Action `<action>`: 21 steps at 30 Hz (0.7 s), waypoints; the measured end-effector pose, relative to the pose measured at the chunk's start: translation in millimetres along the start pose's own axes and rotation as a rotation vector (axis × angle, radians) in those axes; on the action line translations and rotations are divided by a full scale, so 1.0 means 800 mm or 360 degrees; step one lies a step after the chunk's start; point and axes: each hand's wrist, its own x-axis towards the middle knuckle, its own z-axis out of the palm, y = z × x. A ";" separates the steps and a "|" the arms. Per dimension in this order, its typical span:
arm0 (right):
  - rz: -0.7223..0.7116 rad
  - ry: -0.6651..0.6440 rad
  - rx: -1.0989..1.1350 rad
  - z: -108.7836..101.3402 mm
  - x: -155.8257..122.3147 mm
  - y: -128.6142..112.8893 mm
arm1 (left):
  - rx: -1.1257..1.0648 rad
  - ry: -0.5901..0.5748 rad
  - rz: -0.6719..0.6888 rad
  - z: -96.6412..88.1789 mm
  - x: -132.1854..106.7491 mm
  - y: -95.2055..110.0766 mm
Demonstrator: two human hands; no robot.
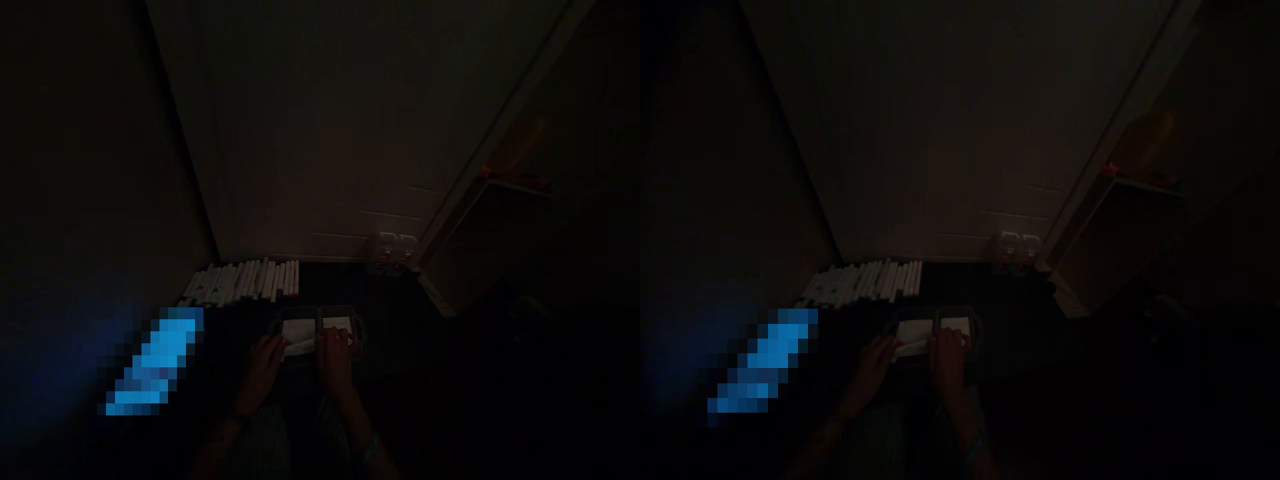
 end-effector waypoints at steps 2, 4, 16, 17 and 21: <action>-0.0011 -0.0021 -0.0003 0.002 0.000 0.000 | -0.0018 -0.0056 -0.0029 -0.001 0.000 0.003; -0.0022 -0.0033 0.0018 0.003 0.001 0.001 | -0.0083 -0.0082 -0.0039 -0.002 0.000 0.007; -0.0003 -0.0042 0.0052 -0.001 0.000 0.005 | -0.0401 -0.0079 -0.0120 -0.018 0.002 0.020; -0.0005 -0.0038 0.0051 -0.001 0.000 0.005 | -0.0425 -0.0065 -0.0148 -0.017 0.003 0.020; 0.0021 0.0007 0.0030 -0.002 0.000 0.004 | -0.0521 -0.0044 -0.0262 -0.016 0.004 0.017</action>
